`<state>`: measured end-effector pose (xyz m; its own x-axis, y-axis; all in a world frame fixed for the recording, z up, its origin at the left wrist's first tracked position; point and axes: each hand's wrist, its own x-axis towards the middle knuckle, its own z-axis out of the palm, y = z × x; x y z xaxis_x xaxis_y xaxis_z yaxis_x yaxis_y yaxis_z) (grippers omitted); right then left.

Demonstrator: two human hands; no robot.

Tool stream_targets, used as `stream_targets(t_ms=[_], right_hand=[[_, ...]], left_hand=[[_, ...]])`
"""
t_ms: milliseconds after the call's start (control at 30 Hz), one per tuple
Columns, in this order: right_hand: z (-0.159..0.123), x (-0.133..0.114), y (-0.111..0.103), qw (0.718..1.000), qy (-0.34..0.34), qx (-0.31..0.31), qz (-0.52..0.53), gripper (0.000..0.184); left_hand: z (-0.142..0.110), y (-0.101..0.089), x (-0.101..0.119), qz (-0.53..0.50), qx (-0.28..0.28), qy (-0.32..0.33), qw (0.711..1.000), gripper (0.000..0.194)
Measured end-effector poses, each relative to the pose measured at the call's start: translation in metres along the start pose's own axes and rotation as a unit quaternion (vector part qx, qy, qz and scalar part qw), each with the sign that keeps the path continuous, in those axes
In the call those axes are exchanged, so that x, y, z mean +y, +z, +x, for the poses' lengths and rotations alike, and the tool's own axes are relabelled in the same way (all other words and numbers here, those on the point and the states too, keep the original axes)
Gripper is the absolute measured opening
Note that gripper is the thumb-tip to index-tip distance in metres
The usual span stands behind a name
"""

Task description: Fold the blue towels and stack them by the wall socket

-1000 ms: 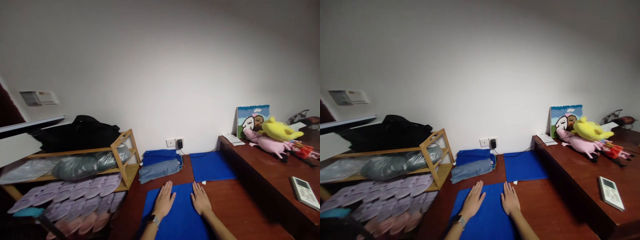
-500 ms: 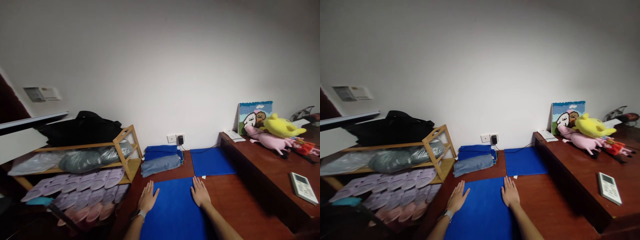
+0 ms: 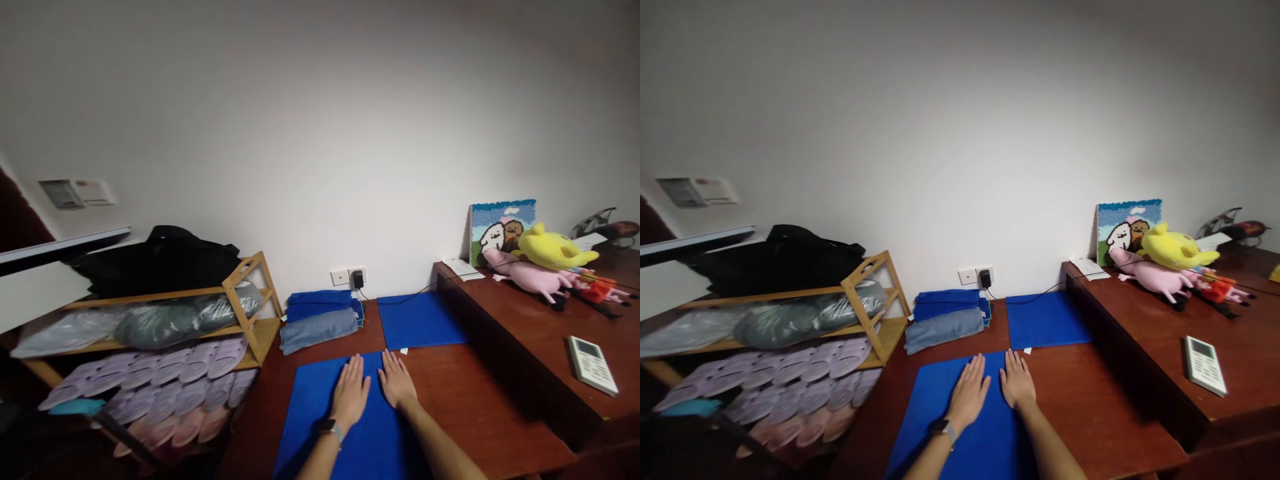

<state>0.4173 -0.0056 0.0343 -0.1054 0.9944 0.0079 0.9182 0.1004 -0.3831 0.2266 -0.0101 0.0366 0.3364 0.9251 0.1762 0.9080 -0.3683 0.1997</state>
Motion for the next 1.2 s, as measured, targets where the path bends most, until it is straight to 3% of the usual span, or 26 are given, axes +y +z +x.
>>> stream_targets(t_ms=[100, 200, 267, 467, 533, 600, 700, 867, 1033, 1100, 1200], right_hand=[[-0.001, 0.002, -0.002, 1.000, -0.012, -0.006, -0.006, 0.068], [-0.002, 0.002, -0.004, 1.000, -0.009, -0.004, 0.000, 0.068], [-0.002, 0.002, -0.003, 1.000, -0.003, -0.002, 0.001, 0.069], [-0.001, 0.000, -0.007, 1.000, 0.000, -0.012, -0.003, 0.069], [0.000, -0.002, -0.012, 1.000, 0.002, -0.020, -0.007, 0.069], [-0.002, -0.004, -0.018, 0.999, 0.007, -0.033, -0.008, 0.070], [-0.017, -0.008, -0.021, 0.999, 0.020, -0.032, -0.004, 0.069], [-0.067, -0.008, -0.008, 0.999, 0.034, -0.010, -0.004, 0.070], [-0.091, -0.009, -0.007, 1.000, 0.026, -0.006, -0.011, 0.070], [-0.092, -0.011, -0.011, 1.000, 0.028, -0.007, -0.008, 0.071], [-0.091, -0.013, -0.014, 0.999, 0.027, -0.013, -0.009, 0.070]], left_hand=[[0.005, 0.021, 0.044, -0.028, -0.041, -0.013, 0.999, 0.075], [-0.002, 0.020, 0.040, -0.022, -0.048, -0.040, 0.998, 0.077], [-0.016, 0.009, 0.012, -0.006, -0.046, -0.063, 0.997, 0.079], [-0.078, -0.020, -0.119, 0.060, -0.026, -0.159, 0.985, 0.081], [-0.092, -0.020, -0.146, 0.055, -0.006, -0.161, 0.985, 0.080], [-0.099, -0.019, -0.155, 0.048, 0.014, -0.160, 0.986, 0.079], [-0.100, -0.018, -0.147, 0.045, 0.016, -0.170, 0.984, 0.079], [-0.093, -0.018, -0.137, 0.045, 0.001, -0.169, 0.985, 0.080], [-0.088, -0.035, -0.129, 0.060, -0.031, -0.178, 0.982, 0.079], [-0.085, -0.043, -0.109, 0.064, -0.023, -0.164, 0.984, 0.077], [-0.074, -0.045, -0.054, 0.041, -0.022, -0.079, 0.996, 0.075]])
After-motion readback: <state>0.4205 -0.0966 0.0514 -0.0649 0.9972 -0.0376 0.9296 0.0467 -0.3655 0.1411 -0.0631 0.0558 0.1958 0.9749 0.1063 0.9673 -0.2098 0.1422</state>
